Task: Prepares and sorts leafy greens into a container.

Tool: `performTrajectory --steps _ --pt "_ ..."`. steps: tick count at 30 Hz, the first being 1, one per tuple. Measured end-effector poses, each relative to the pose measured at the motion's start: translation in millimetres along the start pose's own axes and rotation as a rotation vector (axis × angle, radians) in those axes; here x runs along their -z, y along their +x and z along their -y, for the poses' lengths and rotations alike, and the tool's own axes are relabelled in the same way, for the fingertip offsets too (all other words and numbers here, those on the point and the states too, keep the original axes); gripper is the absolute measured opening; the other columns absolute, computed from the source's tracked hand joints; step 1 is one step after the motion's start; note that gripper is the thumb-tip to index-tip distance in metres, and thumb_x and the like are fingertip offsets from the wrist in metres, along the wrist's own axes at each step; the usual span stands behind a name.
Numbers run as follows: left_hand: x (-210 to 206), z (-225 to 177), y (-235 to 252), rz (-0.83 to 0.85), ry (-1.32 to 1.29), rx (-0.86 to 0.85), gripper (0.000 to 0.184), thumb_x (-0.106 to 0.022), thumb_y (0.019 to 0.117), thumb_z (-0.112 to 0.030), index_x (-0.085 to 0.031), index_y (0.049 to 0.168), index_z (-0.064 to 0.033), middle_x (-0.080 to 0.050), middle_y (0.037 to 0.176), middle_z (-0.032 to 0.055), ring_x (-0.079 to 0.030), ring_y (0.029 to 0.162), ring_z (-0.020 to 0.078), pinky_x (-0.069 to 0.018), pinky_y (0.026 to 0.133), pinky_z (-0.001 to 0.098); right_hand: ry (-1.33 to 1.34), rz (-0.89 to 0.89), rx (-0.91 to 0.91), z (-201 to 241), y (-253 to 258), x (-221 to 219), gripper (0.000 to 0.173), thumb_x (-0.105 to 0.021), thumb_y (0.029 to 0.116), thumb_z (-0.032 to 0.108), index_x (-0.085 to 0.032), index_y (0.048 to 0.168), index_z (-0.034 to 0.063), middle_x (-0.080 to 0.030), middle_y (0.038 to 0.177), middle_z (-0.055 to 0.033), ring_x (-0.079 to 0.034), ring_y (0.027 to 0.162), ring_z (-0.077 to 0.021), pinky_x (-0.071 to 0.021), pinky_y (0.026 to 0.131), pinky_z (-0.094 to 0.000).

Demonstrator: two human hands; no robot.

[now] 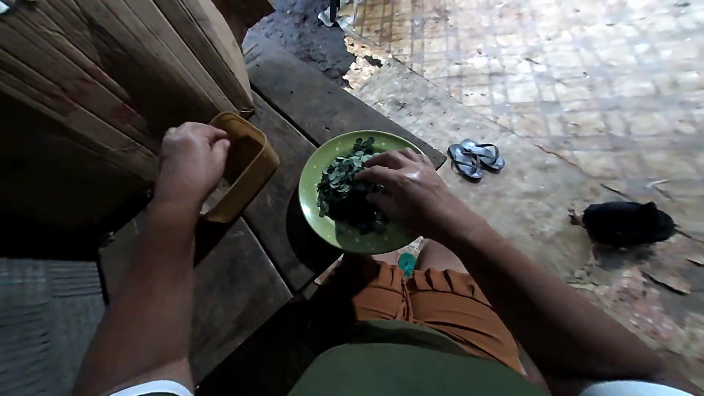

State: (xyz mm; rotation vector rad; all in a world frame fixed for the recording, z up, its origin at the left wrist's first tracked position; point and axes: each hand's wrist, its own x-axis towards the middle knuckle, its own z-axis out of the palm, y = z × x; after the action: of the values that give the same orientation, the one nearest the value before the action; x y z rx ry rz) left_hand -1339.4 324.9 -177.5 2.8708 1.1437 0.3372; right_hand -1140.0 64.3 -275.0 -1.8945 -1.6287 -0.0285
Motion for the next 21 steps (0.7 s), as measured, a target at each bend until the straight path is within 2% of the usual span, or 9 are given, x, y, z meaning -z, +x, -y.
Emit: performTrajectory --steps 2,6,11,13,16,18,19,21 --pt "-7.3 2.3 -2.5 0.035 -0.005 -0.088 0.033 -0.053 0.1061 -0.015 -0.065 0.132 0.0015 -0.053 0.145 0.0275 -0.042 0.139 0.0505 -0.0328 0.113 0.0669 0.015 -0.032 0.041 8.6 1.4 -0.9 0.029 -0.075 0.0885 0.015 -0.075 0.118 0.0176 -0.068 0.125 -0.0109 -0.062 0.116 -0.0353 -0.0476 0.094 -0.0583" --pt "-20.3 -14.3 -11.7 0.02 -0.102 -0.31 0.03 -0.057 0.104 -0.018 -0.07 0.128 -0.0042 -0.058 0.142 0.0212 -0.05 0.136 0.0437 -0.0373 0.112 0.0604 -0.036 -0.02 0.217 31.3 12.0 -16.7 0.013 -0.072 0.089 0.011 -0.078 0.1 0.0158 -0.07 0.115 -0.0092 -0.063 0.113 -0.0331 -0.047 0.096 -0.0565" --pt "-22.2 -41.6 -23.7 0.025 -0.298 -0.403 0.031 -0.058 0.103 -0.023 -0.071 0.126 -0.0073 -0.062 0.14 0.0145 -0.054 0.133 0.0321 -0.0414 0.111 0.0495 -0.212 0.112 0.315 47.2 33.6 -33.1 0.01 -0.068 0.09 0.005 -0.075 0.088 0.0123 -0.068 0.106 -0.0076 -0.061 0.106 -0.0286 -0.0452 0.096 -0.05" --pt "-26.4 -45.7 -28.2 0.022 -0.399 -0.439 0.029 -0.059 0.1025 -0.023 -0.071 0.124 -0.0084 -0.064 0.137 0.0099 -0.059 0.126 0.0221 -0.0464 0.105 0.0402 -0.202 0.098 0.289 44.2 37.2 -34.9 0.007 -0.07 0.0899 0.007 -0.075 0.088 0.0116 -0.067 0.102 -0.0083 -0.061 0.104 -0.0298 -0.0451 0.096 -0.0511" --pt "-27.3 -50.7 -37.2 0.078 -0.579 -0.405 0.026 -0.06 0.1022 -0.019 -0.071 0.124 -0.0095 -0.066 0.133 0.0046 -0.059 0.126 0.0096 -0.0477 0.108 0.031 -0.018 -0.024 0.174 34.2 35.5 -25.9 0.006 -0.07 0.0906 0.013 -0.075 0.091 0.0105 -0.071 0.103 -0.0106 -0.065 0.105 -0.0339 -0.0484 0.091 -0.0559" --pt "-27.8 -56.7 -43.1 0.172 -0.738 -0.337 0.027 -0.06 0.1007 -0.013 -0.07 0.126 -0.0096 -0.068 0.128 0.0016 -0.063 0.114 0.0038 -0.0513 0.1 0.0253 0.185 -0.084 0.054 30.1 31.2 -10.6 0.01 -0.07 0.0923 0.014 -0.078 0.097 0.011 -0.072 0.104 -0.0092 -0.066 0.106 -0.0305 -0.0493 0.091 -0.0557" --pt "-29.0 -60.4 -44.4 0.23 -0.822 -0.32 0.029 -0.06 0.0992 -0.009 -0.068 0.127 -0.0081 -0.069 0.126 0.0011 -0.065 0.11 0.0029 -0.053 0.097 0.0236 0.283 -0.11 -0.005 29.0 28.9 -3.1 0.012 -0.07 0.0932 0.015 -0.079 0.1 0.0098 -0.072 0.104 -0.0093 -0.067 0.105 -0.0272 -0.0512 0.091 -0.0529" --pt "-32.3 -68.5 -44.7 0.331 -0.939 -0.32 0.033 -0.059 0.0973 -0.003 -0.066 0.13 -0.005 -0.068 0.127 0.0024 -0.064 0.108 0.0035 -0.0531 0.096 0.0231 0.469 -0.157 -0.107 24.3 24.0 4.7 0.014 -0.068 0.0966 0.018 -0.077 0.104 0.0102 -0.07 0.103 -0.0039 -0.066 0.1 -0.0134 -0.0546 0.091 -0.0369"
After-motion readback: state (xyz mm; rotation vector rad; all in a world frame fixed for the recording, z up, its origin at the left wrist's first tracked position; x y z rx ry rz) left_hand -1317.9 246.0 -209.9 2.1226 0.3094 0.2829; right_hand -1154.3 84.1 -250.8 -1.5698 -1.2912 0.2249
